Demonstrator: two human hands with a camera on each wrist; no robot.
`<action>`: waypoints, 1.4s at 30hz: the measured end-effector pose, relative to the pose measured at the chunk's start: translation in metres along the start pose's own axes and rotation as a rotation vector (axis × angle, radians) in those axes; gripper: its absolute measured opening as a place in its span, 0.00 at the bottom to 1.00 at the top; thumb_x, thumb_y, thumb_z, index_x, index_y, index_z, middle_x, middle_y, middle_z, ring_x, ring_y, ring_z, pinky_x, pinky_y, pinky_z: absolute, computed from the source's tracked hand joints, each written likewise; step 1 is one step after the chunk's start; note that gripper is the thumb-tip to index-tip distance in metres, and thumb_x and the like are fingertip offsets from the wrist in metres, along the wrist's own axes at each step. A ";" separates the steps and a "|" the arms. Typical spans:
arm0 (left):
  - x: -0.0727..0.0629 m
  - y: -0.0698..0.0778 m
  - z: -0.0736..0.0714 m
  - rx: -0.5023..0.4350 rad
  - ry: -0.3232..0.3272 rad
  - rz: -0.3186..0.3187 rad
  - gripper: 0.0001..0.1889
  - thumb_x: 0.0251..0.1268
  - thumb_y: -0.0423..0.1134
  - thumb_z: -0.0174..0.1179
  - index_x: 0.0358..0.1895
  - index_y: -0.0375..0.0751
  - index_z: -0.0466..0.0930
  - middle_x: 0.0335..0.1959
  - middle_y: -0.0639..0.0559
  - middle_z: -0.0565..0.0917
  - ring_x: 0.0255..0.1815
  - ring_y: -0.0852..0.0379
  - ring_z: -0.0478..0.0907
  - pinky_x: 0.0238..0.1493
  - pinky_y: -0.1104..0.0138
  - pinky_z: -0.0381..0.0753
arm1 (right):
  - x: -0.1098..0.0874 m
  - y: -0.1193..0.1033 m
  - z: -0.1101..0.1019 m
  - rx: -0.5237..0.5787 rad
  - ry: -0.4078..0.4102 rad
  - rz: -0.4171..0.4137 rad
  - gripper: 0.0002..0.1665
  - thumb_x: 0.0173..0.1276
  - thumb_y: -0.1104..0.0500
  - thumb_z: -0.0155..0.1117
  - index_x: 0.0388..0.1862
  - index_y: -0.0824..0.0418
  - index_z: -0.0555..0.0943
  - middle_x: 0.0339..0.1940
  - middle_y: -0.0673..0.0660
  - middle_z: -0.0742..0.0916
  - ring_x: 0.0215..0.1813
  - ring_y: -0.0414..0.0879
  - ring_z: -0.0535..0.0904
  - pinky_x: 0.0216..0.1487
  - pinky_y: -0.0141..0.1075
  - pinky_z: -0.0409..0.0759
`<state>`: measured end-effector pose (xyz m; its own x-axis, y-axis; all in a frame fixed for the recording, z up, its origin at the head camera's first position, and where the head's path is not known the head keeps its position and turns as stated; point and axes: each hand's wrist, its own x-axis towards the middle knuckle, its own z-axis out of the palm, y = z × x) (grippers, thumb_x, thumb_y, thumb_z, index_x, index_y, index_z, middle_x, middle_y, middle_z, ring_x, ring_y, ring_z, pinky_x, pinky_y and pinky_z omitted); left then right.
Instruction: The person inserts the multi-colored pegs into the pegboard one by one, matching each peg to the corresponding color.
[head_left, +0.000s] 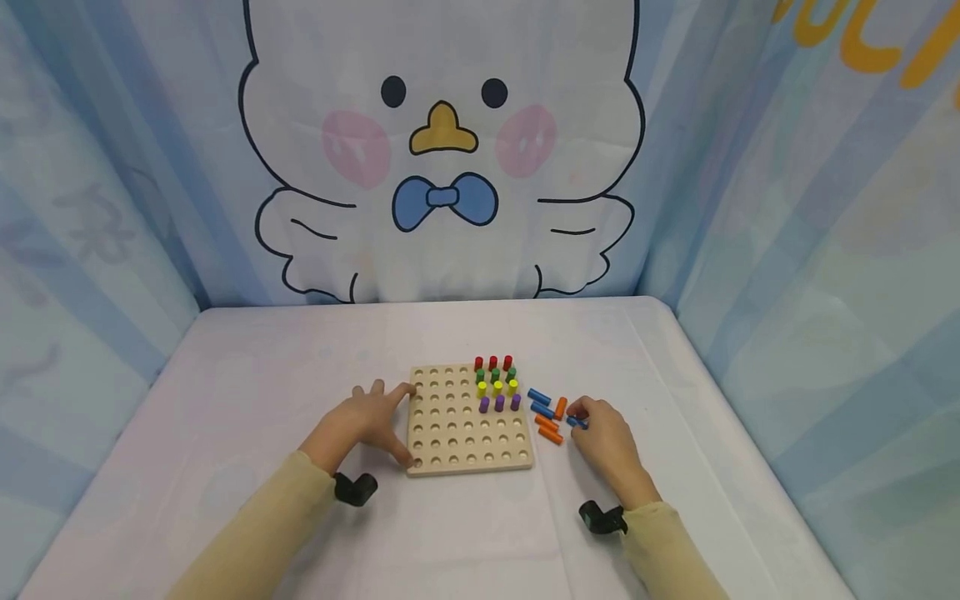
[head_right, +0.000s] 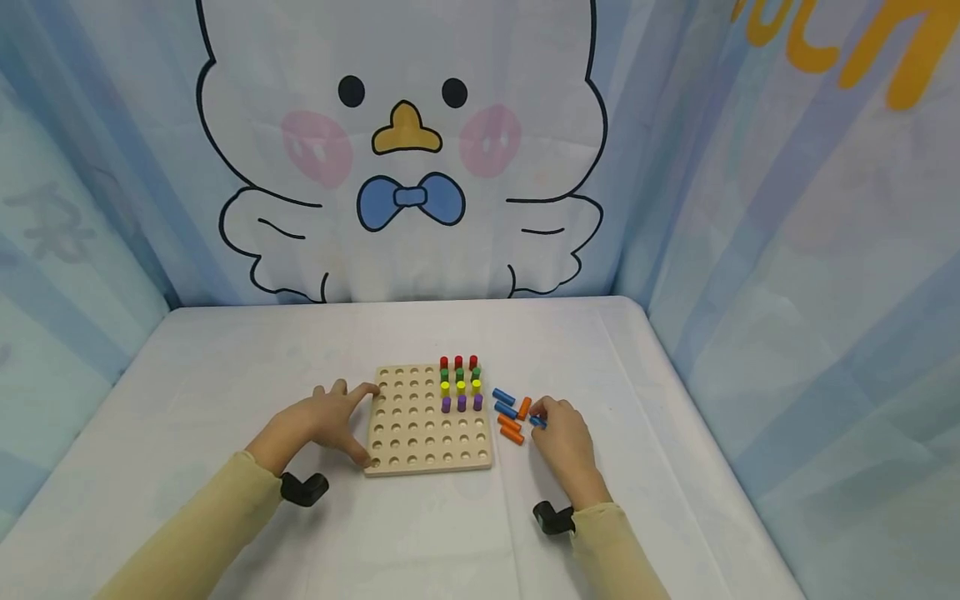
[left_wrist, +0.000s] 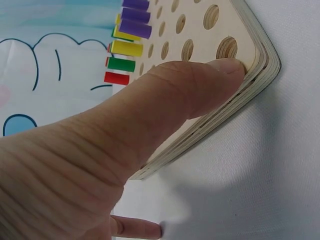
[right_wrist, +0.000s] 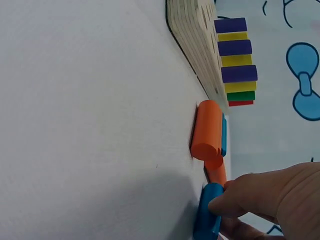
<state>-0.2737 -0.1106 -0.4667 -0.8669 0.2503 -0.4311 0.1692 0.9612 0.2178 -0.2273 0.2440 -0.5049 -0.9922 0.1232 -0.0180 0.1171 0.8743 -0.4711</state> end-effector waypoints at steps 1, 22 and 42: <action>-0.001 0.000 0.000 -0.001 0.000 -0.001 0.62 0.34 0.64 0.84 0.78 0.58 0.61 0.72 0.30 0.66 0.64 0.29 0.68 0.58 0.37 0.78 | 0.000 0.002 0.001 0.008 -0.001 -0.002 0.13 0.65 0.67 0.65 0.49 0.62 0.84 0.46 0.61 0.86 0.45 0.54 0.81 0.51 0.52 0.81; 0.004 -0.003 0.003 0.031 0.009 0.001 0.62 0.35 0.66 0.84 0.78 0.59 0.60 0.70 0.32 0.67 0.62 0.31 0.69 0.58 0.39 0.79 | 0.000 -0.029 0.006 0.270 0.035 -0.005 0.14 0.64 0.65 0.69 0.49 0.61 0.81 0.47 0.60 0.87 0.44 0.50 0.82 0.44 0.41 0.83; 0.006 -0.007 0.005 0.085 0.025 0.018 0.62 0.34 0.69 0.82 0.79 0.61 0.59 0.65 0.34 0.70 0.57 0.35 0.71 0.54 0.44 0.81 | 0.002 -0.050 0.023 0.363 0.059 -0.033 0.08 0.69 0.62 0.70 0.43 0.62 0.81 0.38 0.56 0.87 0.38 0.45 0.82 0.38 0.34 0.80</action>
<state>-0.2778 -0.1150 -0.4757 -0.8747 0.2660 -0.4052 0.2234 0.9631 0.1499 -0.2365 0.1895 -0.5016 -0.9899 0.1337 0.0479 0.0521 0.6559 -0.7530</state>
